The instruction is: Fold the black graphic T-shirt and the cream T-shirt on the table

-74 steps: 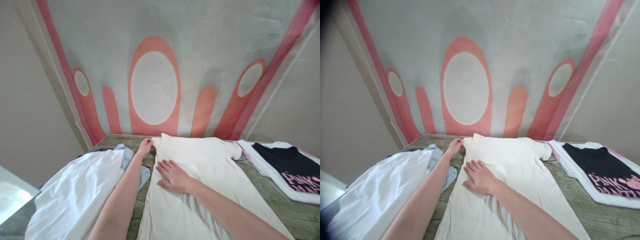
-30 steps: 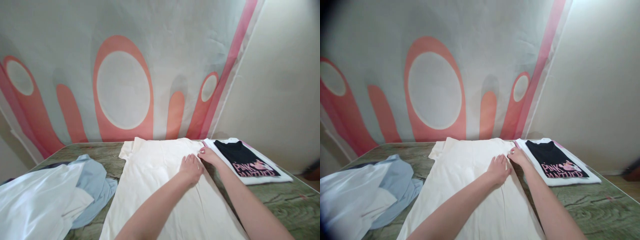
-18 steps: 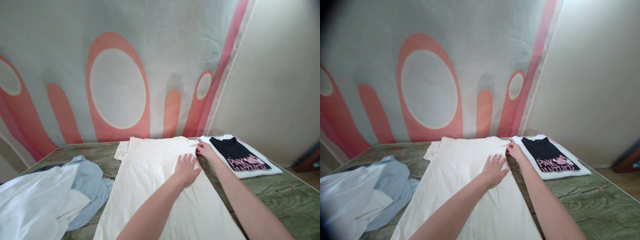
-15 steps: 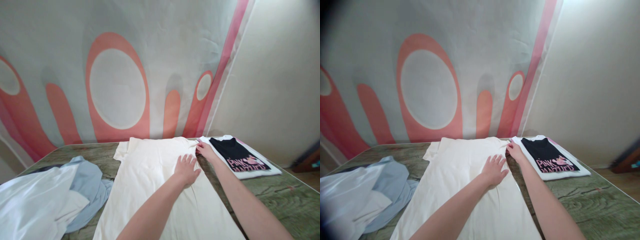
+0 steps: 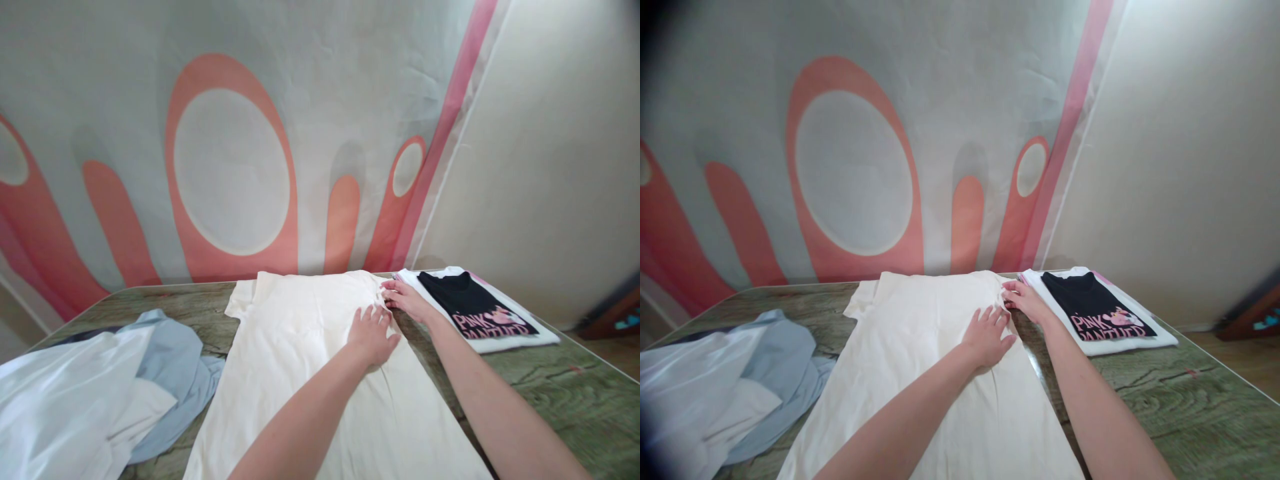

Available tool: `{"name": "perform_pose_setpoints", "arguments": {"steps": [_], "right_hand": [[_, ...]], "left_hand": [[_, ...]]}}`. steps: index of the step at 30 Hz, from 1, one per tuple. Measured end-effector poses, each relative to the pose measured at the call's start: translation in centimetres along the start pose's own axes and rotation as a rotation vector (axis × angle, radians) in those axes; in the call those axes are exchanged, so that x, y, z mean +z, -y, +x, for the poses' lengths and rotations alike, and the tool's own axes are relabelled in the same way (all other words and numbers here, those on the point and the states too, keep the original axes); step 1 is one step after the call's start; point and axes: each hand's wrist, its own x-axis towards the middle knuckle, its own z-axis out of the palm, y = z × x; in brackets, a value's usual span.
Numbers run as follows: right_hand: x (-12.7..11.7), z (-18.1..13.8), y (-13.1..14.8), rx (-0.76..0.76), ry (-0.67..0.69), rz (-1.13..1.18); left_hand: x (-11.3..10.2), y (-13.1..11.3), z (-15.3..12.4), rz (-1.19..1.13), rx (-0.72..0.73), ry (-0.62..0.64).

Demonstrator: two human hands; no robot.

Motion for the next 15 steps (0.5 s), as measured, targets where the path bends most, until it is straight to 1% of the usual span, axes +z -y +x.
{"name": "perform_pose_setpoints", "arguments": {"steps": [5,10,12,15], "right_hand": [[-1.2,0.2,0.1,-0.075,-0.049,-0.051],[-2.4,0.6,-0.6,-0.146,-0.151,-0.307],[-2.7,0.8,-1.3,-0.148,-0.185,-0.381],[-2.8,1.2,-2.3,-0.118,-0.212,-0.427]], "left_hand": [[0.2,0.1,0.0,-0.009,0.002,-0.012],[0.3,0.1,0.1,-0.015,0.02,-0.029],[0.3,0.1,0.1,-0.017,0.022,-0.025],[0.2,0.1,0.0,-0.02,0.024,-0.004]]}}
